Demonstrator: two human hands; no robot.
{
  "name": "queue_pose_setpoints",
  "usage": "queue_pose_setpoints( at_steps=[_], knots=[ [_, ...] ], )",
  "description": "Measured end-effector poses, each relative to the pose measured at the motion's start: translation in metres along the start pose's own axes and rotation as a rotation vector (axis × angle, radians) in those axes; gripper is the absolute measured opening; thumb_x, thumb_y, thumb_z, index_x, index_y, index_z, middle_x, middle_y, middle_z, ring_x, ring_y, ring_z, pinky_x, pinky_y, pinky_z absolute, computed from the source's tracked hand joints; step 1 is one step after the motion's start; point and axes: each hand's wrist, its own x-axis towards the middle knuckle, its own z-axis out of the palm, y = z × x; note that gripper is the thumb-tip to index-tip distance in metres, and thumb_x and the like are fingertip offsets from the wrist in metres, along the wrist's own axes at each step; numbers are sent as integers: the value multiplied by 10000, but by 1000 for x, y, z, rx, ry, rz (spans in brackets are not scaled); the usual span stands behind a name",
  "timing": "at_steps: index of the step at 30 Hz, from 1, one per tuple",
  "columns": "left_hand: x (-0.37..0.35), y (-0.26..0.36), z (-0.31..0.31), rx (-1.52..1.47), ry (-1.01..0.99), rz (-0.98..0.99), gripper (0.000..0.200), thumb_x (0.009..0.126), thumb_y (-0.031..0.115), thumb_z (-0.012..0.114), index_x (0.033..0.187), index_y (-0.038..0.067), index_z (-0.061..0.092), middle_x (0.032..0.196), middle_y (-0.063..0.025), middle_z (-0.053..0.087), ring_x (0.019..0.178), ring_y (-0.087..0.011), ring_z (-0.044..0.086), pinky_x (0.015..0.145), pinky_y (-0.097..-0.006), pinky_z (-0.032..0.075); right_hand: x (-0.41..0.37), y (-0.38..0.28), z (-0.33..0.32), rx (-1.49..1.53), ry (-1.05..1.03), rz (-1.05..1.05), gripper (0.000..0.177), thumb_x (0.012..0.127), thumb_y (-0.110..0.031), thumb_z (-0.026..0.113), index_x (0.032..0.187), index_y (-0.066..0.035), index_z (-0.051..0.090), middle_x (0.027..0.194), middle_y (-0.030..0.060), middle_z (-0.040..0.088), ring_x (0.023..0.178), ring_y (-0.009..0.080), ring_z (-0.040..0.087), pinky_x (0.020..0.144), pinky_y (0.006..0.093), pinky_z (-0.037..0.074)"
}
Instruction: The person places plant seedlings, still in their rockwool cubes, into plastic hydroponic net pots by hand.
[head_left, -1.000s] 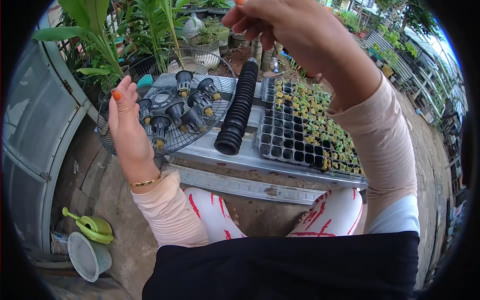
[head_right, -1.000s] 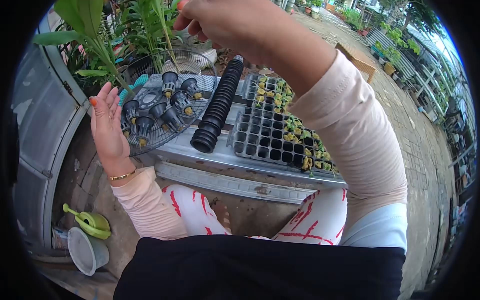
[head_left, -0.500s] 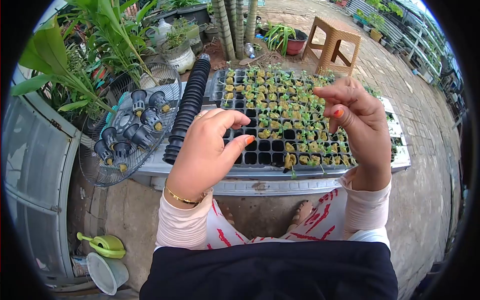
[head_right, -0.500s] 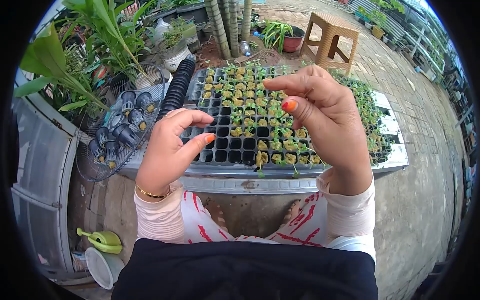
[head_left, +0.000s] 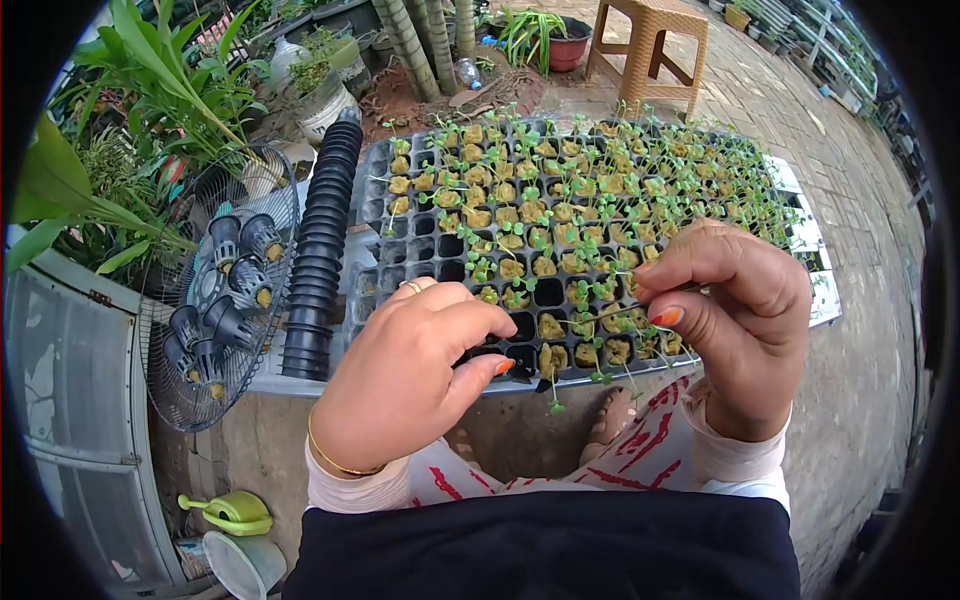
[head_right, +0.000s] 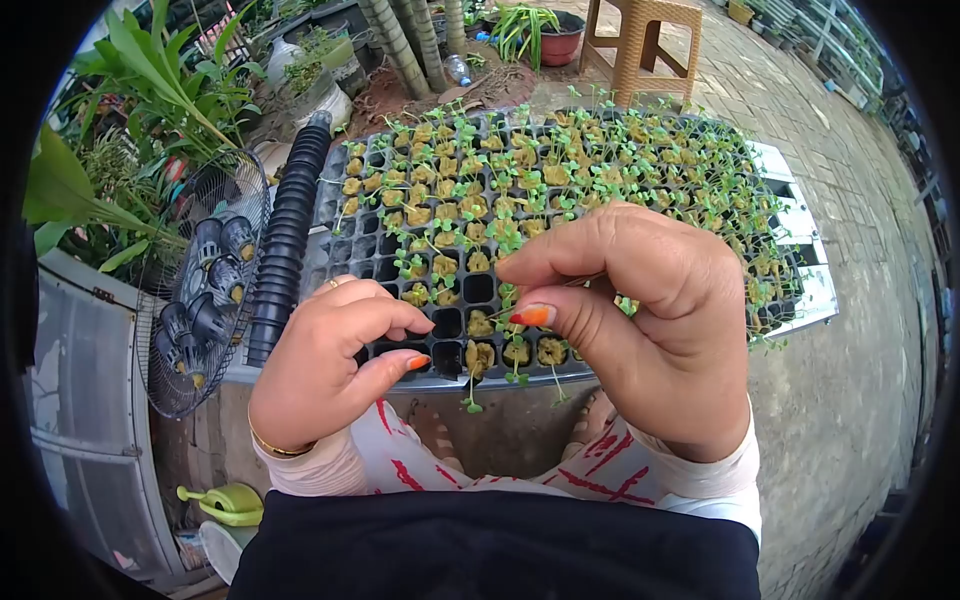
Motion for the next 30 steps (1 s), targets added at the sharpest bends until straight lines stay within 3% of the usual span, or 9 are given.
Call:
queue_pose_setpoints(
  at_steps=[2, 11, 18, 24, 30],
  knots=[
    [2, 0, 3, 8, -15, 2, 242, 685, 45, 692, 921, 29, 644, 746, -96, 578, 713, -251, 558, 659, -348, 422, 1, 2, 0, -113, -53, -75, 174, 732, -106, 729, 812, 27, 651, 687, 56, 621, 649, 154, 555, 616, 269, 408],
    [2, -2, 5, -31, 50, 28, 236, 686, 38, 695, 917, 35, 650, 720, -89, 571, 664, -242, 556, 625, -336, 419, 0, 3, -1, -124, 44, -53, 222, 757, -171, 722, 804, 31, 644, 695, 68, 615, 661, 154, 533, 622, 267, 398],
    [4, 1, 10, -28, 15, 35, 228, 694, 31, 685, 919, 33, 652, 715, -92, 569, 648, -238, 555, 609, -332, 417, -3, -4, -5, -170, 5, -96, 227, 754, -177, 722, 803, 31, 645, 677, 61, 610, 648, 157, 525, 610, 271, 387],
    [8, 6, 15, -38, 70, 40, 229, 706, 28, 679, 933, 23, 648, 703, -93, 561, 634, -237, 549, 602, -336, 414, -2, -5, -6, -290, 57, -144, 174, 742, -125, 714, 799, 24, 647, 671, 58, 609, 640, 157, 523, 602, 275, 386],
    [17, 13, 32, 15, 61, 32, 266, 725, 54, 682, 985, 23, 635, 721, -115, 553, 670, -285, 544, 627, -375, 429, -1, -1, -7, -405, -46, -107, 128, 707, -59, 711, 809, 0, 661, 666, 57, 601, 628, 169, 524, 591, 286, 386]
  ],
)
